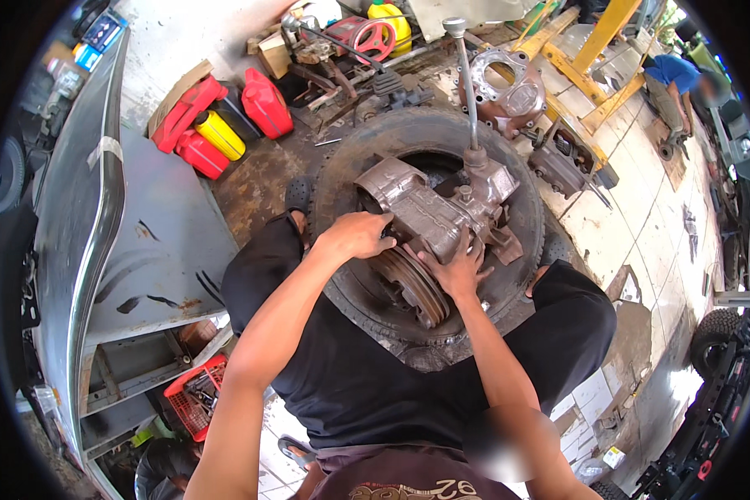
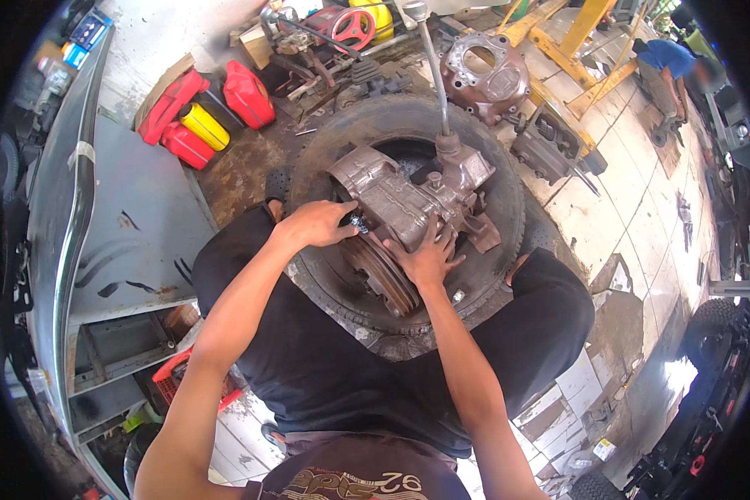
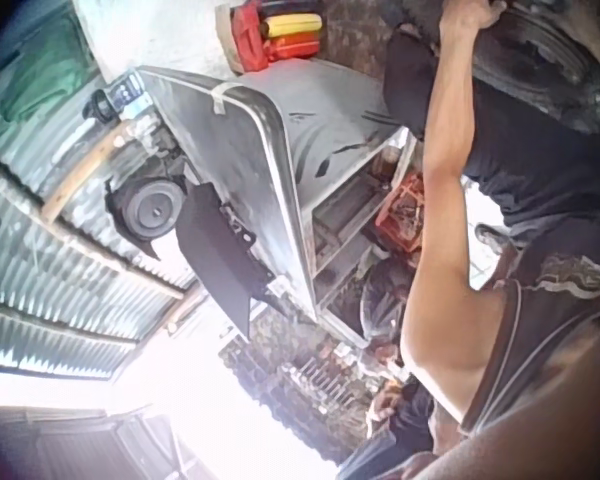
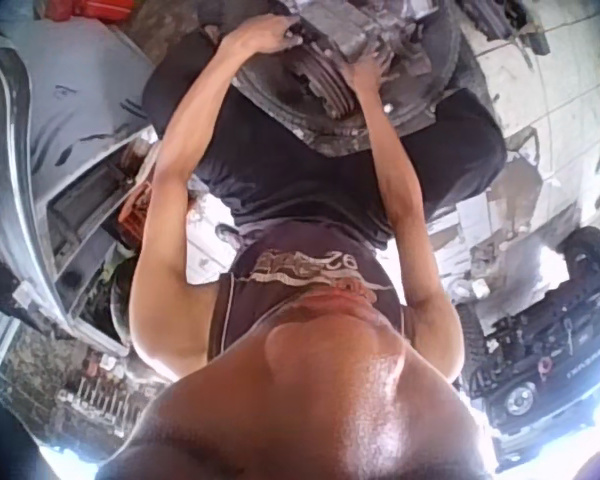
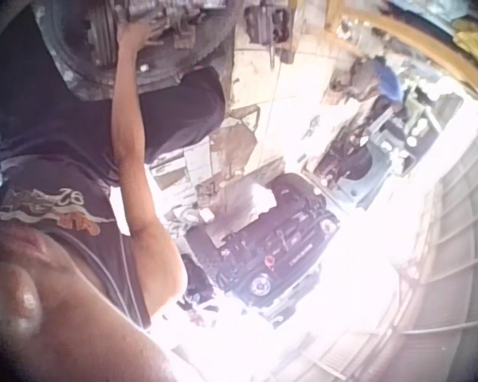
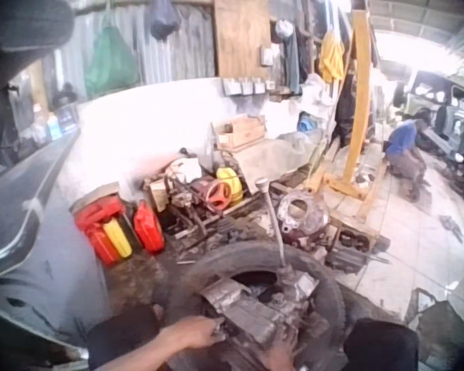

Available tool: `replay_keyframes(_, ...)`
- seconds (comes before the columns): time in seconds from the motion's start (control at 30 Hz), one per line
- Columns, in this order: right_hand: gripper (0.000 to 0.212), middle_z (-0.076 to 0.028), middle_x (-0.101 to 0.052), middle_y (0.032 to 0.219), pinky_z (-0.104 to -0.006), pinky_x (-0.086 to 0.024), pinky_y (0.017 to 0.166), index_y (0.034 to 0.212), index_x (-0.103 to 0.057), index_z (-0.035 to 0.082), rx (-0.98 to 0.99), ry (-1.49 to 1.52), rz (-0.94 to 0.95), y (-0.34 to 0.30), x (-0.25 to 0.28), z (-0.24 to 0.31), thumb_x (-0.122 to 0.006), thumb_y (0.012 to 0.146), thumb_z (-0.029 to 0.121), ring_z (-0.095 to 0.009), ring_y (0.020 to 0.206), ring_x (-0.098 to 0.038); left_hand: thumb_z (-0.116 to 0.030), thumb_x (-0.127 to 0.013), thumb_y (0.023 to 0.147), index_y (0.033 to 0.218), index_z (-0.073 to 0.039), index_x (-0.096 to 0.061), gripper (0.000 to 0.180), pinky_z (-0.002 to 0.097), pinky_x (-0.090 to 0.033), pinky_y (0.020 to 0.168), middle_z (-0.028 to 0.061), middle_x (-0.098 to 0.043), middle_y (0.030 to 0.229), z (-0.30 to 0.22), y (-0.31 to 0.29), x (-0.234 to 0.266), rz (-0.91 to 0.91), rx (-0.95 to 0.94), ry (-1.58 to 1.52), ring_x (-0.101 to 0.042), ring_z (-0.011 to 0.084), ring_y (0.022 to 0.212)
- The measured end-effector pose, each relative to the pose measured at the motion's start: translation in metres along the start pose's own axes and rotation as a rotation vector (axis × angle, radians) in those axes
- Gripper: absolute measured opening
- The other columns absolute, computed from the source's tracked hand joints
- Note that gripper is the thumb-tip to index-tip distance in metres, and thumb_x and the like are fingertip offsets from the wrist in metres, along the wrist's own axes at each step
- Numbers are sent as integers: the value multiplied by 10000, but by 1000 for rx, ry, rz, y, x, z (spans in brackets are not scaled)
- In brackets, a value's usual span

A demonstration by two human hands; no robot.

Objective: The person scrubs a metallic engine part with a wire brush while rinsing it with a water hose. The part is placed on a tire on the floor, and the person rotates it to clean different surfaces.

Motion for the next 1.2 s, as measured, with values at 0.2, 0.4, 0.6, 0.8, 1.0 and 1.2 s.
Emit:
replay_keyframes(0.2,1334,-332,-112,1576,-744,-91,1102,1594,-77,193,-119,17,54,6,-6,8,-758,601,769,-488,1484,-51,-404,-618,916,1390,-15,-497,625,500,-499,887,264,-681,1069,2,8,-9,35,2,42,-637,434,1030)
replay_keyframes(0.4,1335,-339,-108,1570,-767,-122,1075,1590,-90,186,-92,23,25,5,-3,11,-786,596,742,-506,1473,-54,-382,-640,898,1391,-23,-508,624,497,-502,906,245,-681,1116,-23,-21,11,30,-42,132,-638,425,1045)
replay_keyframes(0.6,1271,-318,-127,1577,-771,-113,1085,1587,-133,205,55,78,43,1,1,-1,-741,624,768,-502,1473,-73,-401,-636,897,1400,-33,-504,637,496,-505,906,239,-689,1100,-26,-33,-13,102,-39,122,-643,414,1050)
replay_keyframes(0.8,1244,-301,-144,1589,-738,-67,1117,1593,-125,200,14,-34,51,-1,5,1,-715,657,769,-455,1493,-92,-415,-627,895,1361,-50,-525,600,505,-516,862,236,-697,1049,-10,-7,-37,204,86,139,-650,418,1032)
replay_keyframes(1.0,1266,-322,-96,1594,-746,-35,1110,1592,-77,135,-61,-19,8,-2,-1,2,-717,683,740,-468,1498,-43,-305,-628,882,1357,-56,-526,546,505,-516,866,236,-690,1081,-24,9,-37,60,-4,31,-645,416,1044)
replay_keyframes(1.2,1369,-358,-14,1587,-785,-34,1075,1589,35,152,-128,22,174,6,-8,9,-800,636,671,-483,1496,22,-273,-618,883,1345,-69,-537,511,513,-511,877,227,-684,1114,-2,17,-34,78,86,88,-642,406,1067)
Point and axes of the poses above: each hand's wrist, its own y-axis towards the middle knuckle, its own x-axis out of the back of the hand, z = x × y, the point moved 8 cm from there along y, towards the middle knuckle
